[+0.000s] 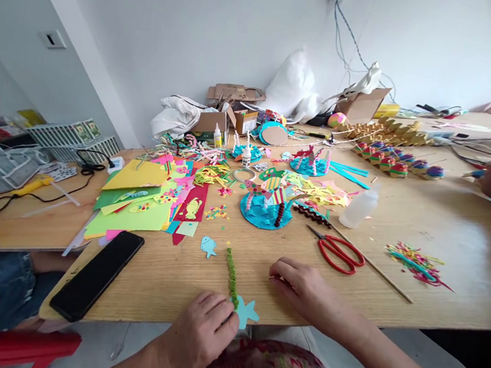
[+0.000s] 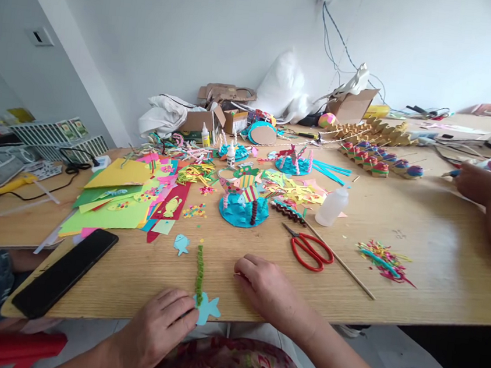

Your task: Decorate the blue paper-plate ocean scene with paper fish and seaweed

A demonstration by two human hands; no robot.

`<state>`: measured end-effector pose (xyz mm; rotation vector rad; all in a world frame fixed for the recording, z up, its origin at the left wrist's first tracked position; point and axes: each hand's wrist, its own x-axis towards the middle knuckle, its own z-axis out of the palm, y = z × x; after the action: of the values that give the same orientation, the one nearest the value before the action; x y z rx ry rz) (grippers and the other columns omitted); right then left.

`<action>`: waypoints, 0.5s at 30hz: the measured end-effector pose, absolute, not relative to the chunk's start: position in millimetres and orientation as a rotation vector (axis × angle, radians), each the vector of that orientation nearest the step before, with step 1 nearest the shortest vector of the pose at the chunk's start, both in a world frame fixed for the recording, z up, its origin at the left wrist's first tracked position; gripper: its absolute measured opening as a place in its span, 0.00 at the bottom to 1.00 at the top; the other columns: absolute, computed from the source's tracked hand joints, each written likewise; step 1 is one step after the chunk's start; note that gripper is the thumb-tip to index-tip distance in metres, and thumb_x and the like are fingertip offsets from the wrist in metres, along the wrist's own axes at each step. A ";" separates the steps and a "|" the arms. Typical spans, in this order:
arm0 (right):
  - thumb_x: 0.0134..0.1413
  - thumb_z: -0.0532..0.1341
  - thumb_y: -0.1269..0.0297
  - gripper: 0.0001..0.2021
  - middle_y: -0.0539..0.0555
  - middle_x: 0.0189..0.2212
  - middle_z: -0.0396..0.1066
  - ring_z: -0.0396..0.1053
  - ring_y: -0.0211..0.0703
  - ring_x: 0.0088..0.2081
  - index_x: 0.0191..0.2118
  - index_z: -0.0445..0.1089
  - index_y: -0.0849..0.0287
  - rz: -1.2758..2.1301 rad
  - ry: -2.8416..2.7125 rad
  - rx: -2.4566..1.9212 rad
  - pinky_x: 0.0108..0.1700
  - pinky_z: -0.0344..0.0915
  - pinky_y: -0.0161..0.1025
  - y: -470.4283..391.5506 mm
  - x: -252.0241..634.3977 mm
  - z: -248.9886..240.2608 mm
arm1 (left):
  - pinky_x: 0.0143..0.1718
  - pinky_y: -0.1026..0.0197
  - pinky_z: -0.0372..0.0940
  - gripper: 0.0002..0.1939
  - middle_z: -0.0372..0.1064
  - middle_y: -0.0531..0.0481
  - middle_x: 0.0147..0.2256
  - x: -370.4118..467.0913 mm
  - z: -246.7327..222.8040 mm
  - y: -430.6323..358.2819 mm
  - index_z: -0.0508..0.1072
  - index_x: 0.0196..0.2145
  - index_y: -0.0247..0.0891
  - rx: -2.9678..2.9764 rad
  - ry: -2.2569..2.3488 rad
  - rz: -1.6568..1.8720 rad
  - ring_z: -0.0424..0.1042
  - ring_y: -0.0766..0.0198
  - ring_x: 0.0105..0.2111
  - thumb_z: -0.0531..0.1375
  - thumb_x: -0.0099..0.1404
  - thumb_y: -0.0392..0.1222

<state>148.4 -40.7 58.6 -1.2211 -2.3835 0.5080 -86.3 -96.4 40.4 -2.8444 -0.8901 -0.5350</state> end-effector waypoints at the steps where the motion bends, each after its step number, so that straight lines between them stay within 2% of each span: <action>1: 0.55 0.50 0.69 0.10 0.53 0.26 0.67 0.63 0.39 0.26 0.28 0.66 0.56 0.497 -2.394 -1.219 0.29 0.55 0.34 -39.2 147.1 58.0 | 0.37 0.60 0.64 0.12 0.67 0.47 0.30 -86.6 44.0 -95.9 0.67 0.37 0.34 -2.832 -0.870 -0.586 0.66 0.63 0.33 0.46 0.65 0.31; 6: 0.55 0.51 0.69 0.08 0.54 0.30 0.69 0.66 0.39 0.31 0.31 0.67 0.57 0.510 -2.259 -1.164 0.32 0.59 0.34 -28.0 137.1 69.1 | 0.37 0.63 0.63 0.08 0.68 0.48 0.31 -89.0 89.2 -74.2 0.68 0.36 0.34 -2.680 -0.989 -1.014 0.67 0.65 0.33 0.50 0.63 0.29; 9: 0.52 0.53 0.69 0.08 0.54 0.33 0.68 0.65 0.37 0.29 0.37 0.67 0.58 0.653 -2.054 -1.179 0.30 0.59 0.34 -22.5 129.2 83.2 | 0.34 0.67 0.62 0.05 0.68 0.51 0.29 -88.2 124.9 -48.7 0.68 0.32 0.36 -2.637 -1.202 -1.367 0.67 0.68 0.31 0.53 0.61 0.31; 12: 0.49 0.56 0.67 0.13 0.51 0.28 0.66 0.62 0.35 0.25 0.43 0.67 0.59 0.945 -1.958 -1.194 0.26 0.58 0.32 -19.4 124.1 90.4 | 0.25 0.70 0.60 0.04 0.65 0.55 0.24 -84.3 146.6 -22.1 0.68 0.28 0.37 -2.650 -1.558 -1.739 0.64 0.71 0.24 0.55 0.59 0.35; 15: 0.47 0.58 0.64 0.16 0.48 0.22 0.63 0.60 0.35 0.24 0.45 0.66 0.60 1.139 -1.865 -1.206 0.26 0.56 0.32 -16.2 122.6 84.2 | 0.23 0.71 0.60 0.04 0.64 0.56 0.24 -77.9 149.8 -2.4 0.69 0.26 0.37 -2.616 -1.771 -2.154 0.62 0.72 0.23 0.59 0.54 0.39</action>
<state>122.6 -16.2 84.2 -1.2060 -1.8647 1.1394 -77.9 -2.4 149.8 -2.6160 -1.7713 -2.1541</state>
